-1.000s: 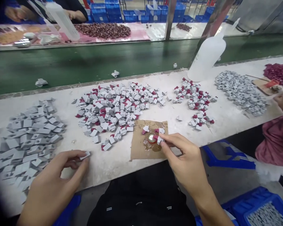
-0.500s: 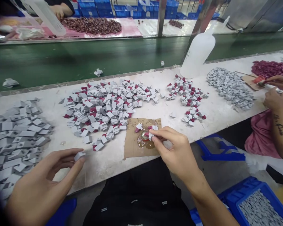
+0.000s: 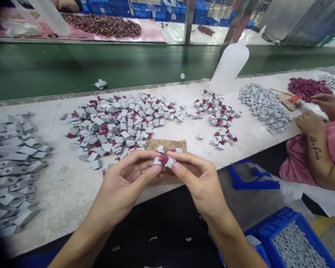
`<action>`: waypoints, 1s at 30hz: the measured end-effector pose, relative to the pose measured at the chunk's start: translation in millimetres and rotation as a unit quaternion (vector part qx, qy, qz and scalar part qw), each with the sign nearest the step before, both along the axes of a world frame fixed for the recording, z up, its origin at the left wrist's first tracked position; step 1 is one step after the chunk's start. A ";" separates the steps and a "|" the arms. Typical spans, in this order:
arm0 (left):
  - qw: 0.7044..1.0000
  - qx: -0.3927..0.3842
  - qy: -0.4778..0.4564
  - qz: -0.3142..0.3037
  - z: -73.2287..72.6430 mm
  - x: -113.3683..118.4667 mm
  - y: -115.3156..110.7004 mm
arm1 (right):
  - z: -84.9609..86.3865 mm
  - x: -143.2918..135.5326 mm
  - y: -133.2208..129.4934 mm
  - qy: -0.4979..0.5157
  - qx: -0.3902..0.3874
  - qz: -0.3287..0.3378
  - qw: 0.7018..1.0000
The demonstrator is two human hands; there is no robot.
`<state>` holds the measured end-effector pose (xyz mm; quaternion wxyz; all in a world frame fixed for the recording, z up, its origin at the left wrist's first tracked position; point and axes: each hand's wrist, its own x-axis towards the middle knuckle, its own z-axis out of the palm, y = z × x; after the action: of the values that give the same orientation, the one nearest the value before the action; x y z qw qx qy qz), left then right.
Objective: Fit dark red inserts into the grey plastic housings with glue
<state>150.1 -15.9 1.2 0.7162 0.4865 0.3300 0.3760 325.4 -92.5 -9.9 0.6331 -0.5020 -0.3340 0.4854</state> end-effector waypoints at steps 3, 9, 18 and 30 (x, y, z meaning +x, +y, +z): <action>1.000 0.005 0.008 -0.004 -1.8 -1.3 0.4 | 1.4 2.3 1.1 -0.035 0.010 0.005 0.999; 0.995 0.083 0.059 0.002 0.9 -5.6 5.6 | 4.3 5.9 9.5 -0.100 0.028 0.029 0.994; 0.927 0.256 0.270 -0.043 47.6 -27.4 82.0 | 46.0 29.6 84.0 -0.299 0.010 0.130 0.945; 0.834 0.207 0.505 0.077 29.0 84.8 311.0 | 2.9 79.6 374.9 -0.598 -0.185 -0.063 0.777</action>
<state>234.9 295.2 30.2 0.3011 0.7186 0.5967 0.1920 405.0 282.4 -7.0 0.2301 -0.8185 -0.5169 0.0992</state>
